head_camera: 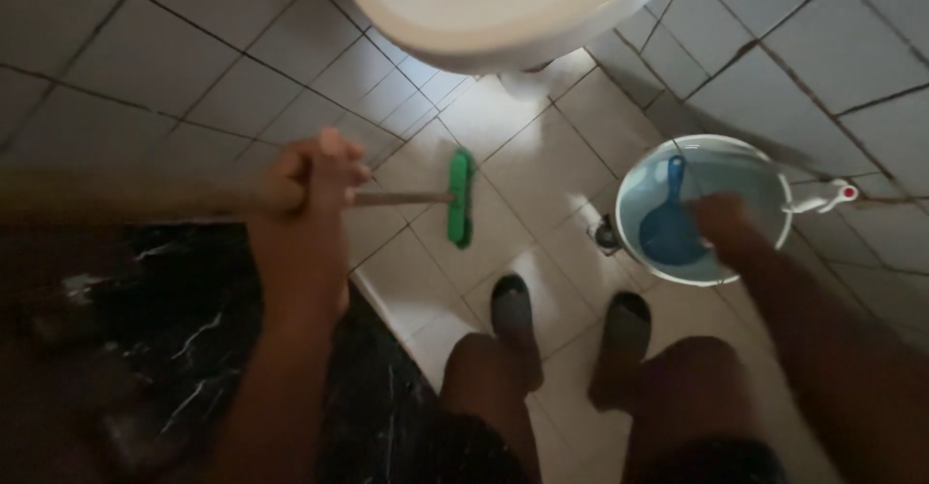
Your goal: Using a squeegee to push water on a bathroom floor towards a drain
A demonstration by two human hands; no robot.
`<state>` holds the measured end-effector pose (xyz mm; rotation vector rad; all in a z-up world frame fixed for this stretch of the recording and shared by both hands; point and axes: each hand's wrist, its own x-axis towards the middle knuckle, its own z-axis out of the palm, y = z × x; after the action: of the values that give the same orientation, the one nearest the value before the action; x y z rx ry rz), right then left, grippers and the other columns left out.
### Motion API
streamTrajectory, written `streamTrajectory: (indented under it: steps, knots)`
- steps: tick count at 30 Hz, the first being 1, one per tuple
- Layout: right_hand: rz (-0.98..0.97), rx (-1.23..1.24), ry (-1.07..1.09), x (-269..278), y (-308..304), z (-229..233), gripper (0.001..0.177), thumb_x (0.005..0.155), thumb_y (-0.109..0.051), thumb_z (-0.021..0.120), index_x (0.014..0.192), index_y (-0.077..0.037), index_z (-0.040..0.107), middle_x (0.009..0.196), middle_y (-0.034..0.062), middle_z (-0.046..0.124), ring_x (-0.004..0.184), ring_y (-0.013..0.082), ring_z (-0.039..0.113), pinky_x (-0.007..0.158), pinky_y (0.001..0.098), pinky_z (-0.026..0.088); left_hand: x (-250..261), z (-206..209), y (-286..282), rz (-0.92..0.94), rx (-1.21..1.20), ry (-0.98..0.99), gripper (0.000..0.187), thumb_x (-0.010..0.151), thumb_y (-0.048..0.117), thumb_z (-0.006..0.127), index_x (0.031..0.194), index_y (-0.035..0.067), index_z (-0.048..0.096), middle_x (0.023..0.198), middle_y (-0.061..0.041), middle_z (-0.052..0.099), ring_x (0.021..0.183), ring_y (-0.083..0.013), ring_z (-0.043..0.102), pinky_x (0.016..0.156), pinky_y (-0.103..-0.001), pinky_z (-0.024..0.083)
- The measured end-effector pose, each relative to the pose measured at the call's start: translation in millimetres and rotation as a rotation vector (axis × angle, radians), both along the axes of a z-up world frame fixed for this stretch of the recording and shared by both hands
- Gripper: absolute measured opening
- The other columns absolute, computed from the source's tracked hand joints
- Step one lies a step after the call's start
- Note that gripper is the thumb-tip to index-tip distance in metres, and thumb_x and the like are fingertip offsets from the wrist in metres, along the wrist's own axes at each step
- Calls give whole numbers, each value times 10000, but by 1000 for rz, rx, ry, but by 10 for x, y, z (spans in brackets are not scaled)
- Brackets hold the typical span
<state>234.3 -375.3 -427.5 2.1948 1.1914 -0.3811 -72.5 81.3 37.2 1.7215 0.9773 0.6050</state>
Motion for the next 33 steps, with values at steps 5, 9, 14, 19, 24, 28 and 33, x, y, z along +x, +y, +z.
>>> streamTrajectory:
  steps: [5, 9, 14, 19, 24, 28, 33]
  knots:
    - [-900, 492, 407, -138, 303, 911, 729, 707, -190, 903, 1333, -163, 531, 1237, 110, 645, 1070, 267, 644, 817, 424, 539, -176, 168, -140, 24, -59, 3, 224, 987, 335, 594, 925, 139, 684, 900, 0, 741, 855, -94, 694, 841, -263, 549]
    - [-1563, 821, 603, -512, 668, 1624, 440, 891, -368, 772, 1091, 11, 675, 957, 196, 644, 831, 302, 585, 654, 478, 462, -264, 341, -238, 38, -157, 152, 222, 960, 396, 557, 949, 198, 659, 954, 36, 760, 1003, -136, 723, 1058, -426, 498]
    - [-1513, 795, 776, -354, 187, 881, 477, 980, -395, 730, 1239, -7, 629, 970, 199, 616, 870, 335, 614, 647, 468, 497, -393, 169, -240, -16, -44, -79, 284, 1040, 313, 606, 959, 67, 722, 789, -121, 706, 779, -181, 682, 863, -334, 545]
    - [-1448, 707, 746, -725, 270, 1333, 572, 956, -392, 759, 1135, 134, 626, 964, 304, 643, 879, 410, 635, 647, 523, 528, -382, 286, -356, -5, -85, -15, 247, 1025, 300, 650, 954, 75, 725, 818, -98, 714, 801, -171, 665, 846, -328, 494]
    - [-881, 235, 691, -1034, -35, 1619, 407, 978, -350, 633, 1198, -14, 699, 915, 144, 695, 854, 245, 764, 677, 333, 610, -288, 343, -529, -53, -93, -47, 272, 1028, 287, 628, 1000, 37, 732, 859, -135, 733, 887, -217, 717, 913, -362, 519]
    - [-1571, 819, 623, -1362, -476, 1468, 484, 856, -420, 780, 627, -70, 536, 578, 98, 473, 501, 215, 389, 463, 426, 347, -184, 358, -607, -143, -71, 10, 304, 1036, 349, 603, 1051, 75, 734, 861, -138, 741, 884, -217, 715, 885, -343, 494]
    - [-1335, 538, 800, -1629, -1423, 892, 457, 963, -222, 630, 1406, -125, 569, 794, 22, 597, 660, 184, 585, 566, 265, 499, 91, 610, -750, -293, 18, 6, 317, 1057, 342, 575, 1036, 66, 729, 789, -115, 703, 754, -195, 653, 754, -326, 474]
